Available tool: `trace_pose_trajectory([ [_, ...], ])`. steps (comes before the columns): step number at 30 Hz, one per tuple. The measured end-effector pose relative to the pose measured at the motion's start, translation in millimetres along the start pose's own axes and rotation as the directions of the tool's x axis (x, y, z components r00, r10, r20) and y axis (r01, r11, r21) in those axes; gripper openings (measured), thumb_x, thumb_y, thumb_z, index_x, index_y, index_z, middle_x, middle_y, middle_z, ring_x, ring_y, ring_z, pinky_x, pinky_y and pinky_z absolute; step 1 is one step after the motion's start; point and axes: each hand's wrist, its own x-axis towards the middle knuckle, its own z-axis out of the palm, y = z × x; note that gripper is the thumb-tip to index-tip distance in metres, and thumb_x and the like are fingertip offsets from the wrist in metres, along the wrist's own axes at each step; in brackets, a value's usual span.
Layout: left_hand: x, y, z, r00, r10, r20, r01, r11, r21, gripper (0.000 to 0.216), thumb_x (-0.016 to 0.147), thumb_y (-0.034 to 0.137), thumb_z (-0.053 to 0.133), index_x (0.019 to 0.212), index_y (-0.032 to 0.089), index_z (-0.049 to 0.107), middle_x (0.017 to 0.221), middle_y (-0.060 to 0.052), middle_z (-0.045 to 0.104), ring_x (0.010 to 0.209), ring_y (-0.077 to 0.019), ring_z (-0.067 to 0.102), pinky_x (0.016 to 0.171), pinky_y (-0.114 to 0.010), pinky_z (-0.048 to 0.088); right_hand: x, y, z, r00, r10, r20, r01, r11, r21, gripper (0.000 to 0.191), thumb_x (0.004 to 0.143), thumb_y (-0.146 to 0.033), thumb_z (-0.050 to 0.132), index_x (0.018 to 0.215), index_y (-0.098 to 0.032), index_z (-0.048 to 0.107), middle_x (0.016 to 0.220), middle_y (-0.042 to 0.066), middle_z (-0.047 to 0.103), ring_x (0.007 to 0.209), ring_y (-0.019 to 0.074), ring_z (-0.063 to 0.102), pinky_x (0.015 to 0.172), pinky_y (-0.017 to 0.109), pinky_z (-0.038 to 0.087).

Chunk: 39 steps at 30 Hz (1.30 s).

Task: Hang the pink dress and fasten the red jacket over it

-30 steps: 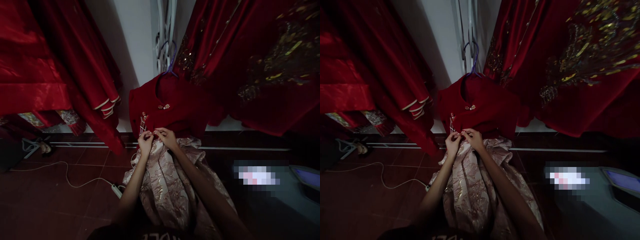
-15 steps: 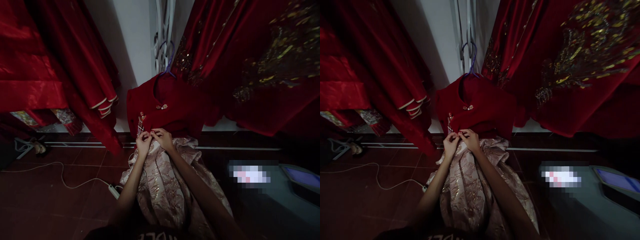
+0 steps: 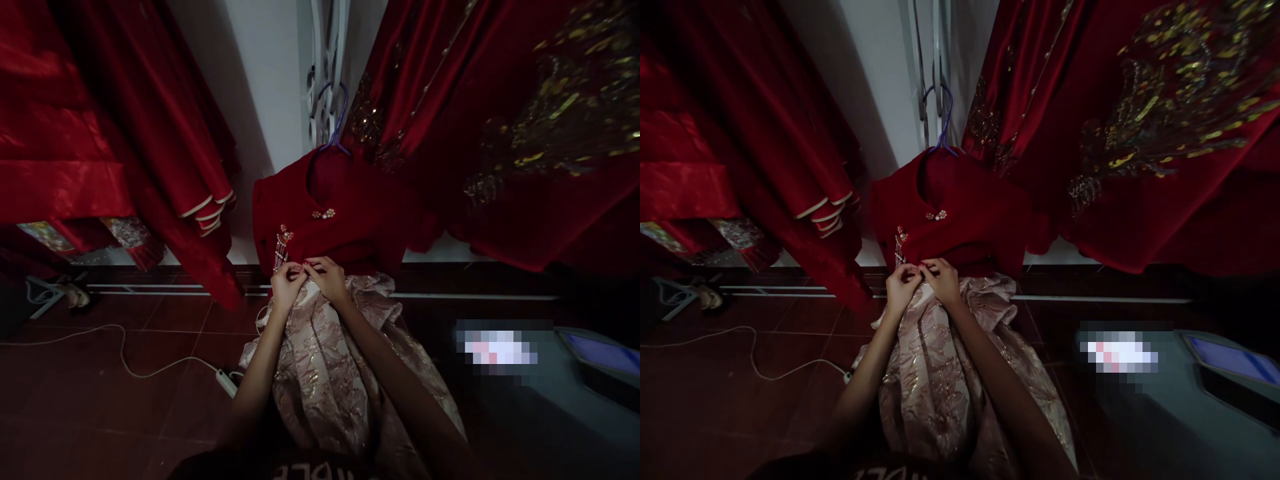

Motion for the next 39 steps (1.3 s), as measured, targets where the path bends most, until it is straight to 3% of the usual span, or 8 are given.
trace_pose_trajectory([
  [10,4.1,-9.8,-2.1,0.999,-0.029,0.043,0.033,0.997,-0.076,0.024,0.069,0.027,0.066,0.089,0.014,0.068,0.085,-0.006,0.069,0.077,-0.0129,0.065,0.071,-0.026,0.055,1.7,6.8,2.9,0.997,0.071,0.017,-0.072,0.995,0.068,0.022,0.076,-0.034,0.062,0.092,-0.019,0.066,0.094,0.006,0.069,0.076,0.0153,0.068,0.066,0.024,0.053],
  [18,8.9,-11.0,-11.2,0.974,0.151,0.171,-0.166,0.984,0.072,0.013,0.074,0.026,0.063,0.083,0.017,0.068,0.088,-0.005,0.066,0.083,-0.0144,0.063,0.073,-0.026,0.052,7.2,6.0,3.3,0.978,0.199,0.064,-0.202,0.979,0.040,0.030,0.064,-0.031,0.066,0.090,-0.018,0.062,0.082,0.003,0.069,0.074,0.0163,0.065,0.065,0.025,0.050],
  [22,4.5,-12.1,-4.5,0.962,0.245,0.118,-0.262,0.952,0.156,0.012,0.071,0.019,0.064,0.083,0.017,0.065,0.085,-0.004,0.063,0.083,-0.0150,0.061,0.076,-0.029,0.051,10.6,2.4,10.6,0.980,0.196,-0.020,-0.197,0.980,-0.040,0.026,0.061,-0.030,0.064,0.083,-0.017,0.060,0.077,0.002,0.066,0.069,0.0154,0.061,0.064,0.025,0.047],
  [26,-2.4,-8.9,1.7,0.971,0.237,0.040,-0.239,0.968,0.075,0.019,0.073,0.020,0.062,0.091,0.018,0.059,0.088,-0.003,0.060,0.081,-0.0129,0.059,0.069,-0.024,0.051,10.5,-1.4,10.1,0.982,0.189,-0.013,-0.189,0.980,-0.056,0.021,0.063,-0.027,0.062,0.082,-0.017,0.059,0.076,0.002,0.065,0.067,0.0139,0.059,0.065,0.025,0.047],
  [32,0.6,3.7,-13.9,0.945,0.199,-0.258,-0.161,0.974,0.161,0.011,0.081,0.025,0.055,0.089,0.018,0.057,0.089,-0.003,0.058,0.082,-0.0122,0.057,0.076,-0.025,0.048,18.1,-9.4,-33.2,0.976,0.161,0.144,-0.165,0.986,0.017,0.036,0.069,-0.034,0.066,0.100,-0.018,0.061,0.103,0.008,0.064,0.063,0.0109,0.061,0.055,0.023,0.049],
  [34,1.8,9.6,-20.0,0.951,0.231,-0.206,-0.174,0.950,0.261,0.010,0.082,0.026,0.054,0.087,0.019,0.058,0.087,-0.003,0.059,0.083,-0.0134,0.056,0.078,-0.027,0.046,22.9,-13.3,-51.0,0.986,0.149,0.080,-0.152,0.988,0.029,0.028,0.075,-0.035,0.060,0.098,-0.018,0.061,0.099,0.007,0.065,0.060,0.0103,0.061,0.051,0.022,0.047],
  [36,1.2,15.6,-22.8,0.961,0.270,-0.051,-0.232,0.895,0.381,0.009,0.082,0.028,0.056,0.087,0.021,0.060,0.088,-0.003,0.060,0.087,-0.0154,0.055,0.079,-0.028,0.045,25.8,-16.9,-62.7,0.990,0.137,0.027,-0.138,0.990,0.027,0.022,0.079,-0.033,0.056,0.093,-0.017,0.062,0.089,0.005,0.066,0.061,0.0107,0.062,0.052,0.022,0.048],
  [39,-1.1,21.3,-21.3,0.954,0.265,0.141,-0.299,0.788,0.538,0.017,0.079,0.034,0.061,0.092,0.023,0.060,0.095,-0.004,0.061,0.093,-0.0194,0.053,0.077,-0.030,0.044,24.3,-18.8,-64.8,0.994,0.081,0.077,-0.080,0.997,-0.012,0.016,0.077,-0.028,0.058,0.086,-0.017,0.064,0.080,0.004,0.067,0.067,0.0118,0.062,0.061,0.023,0.050],
])
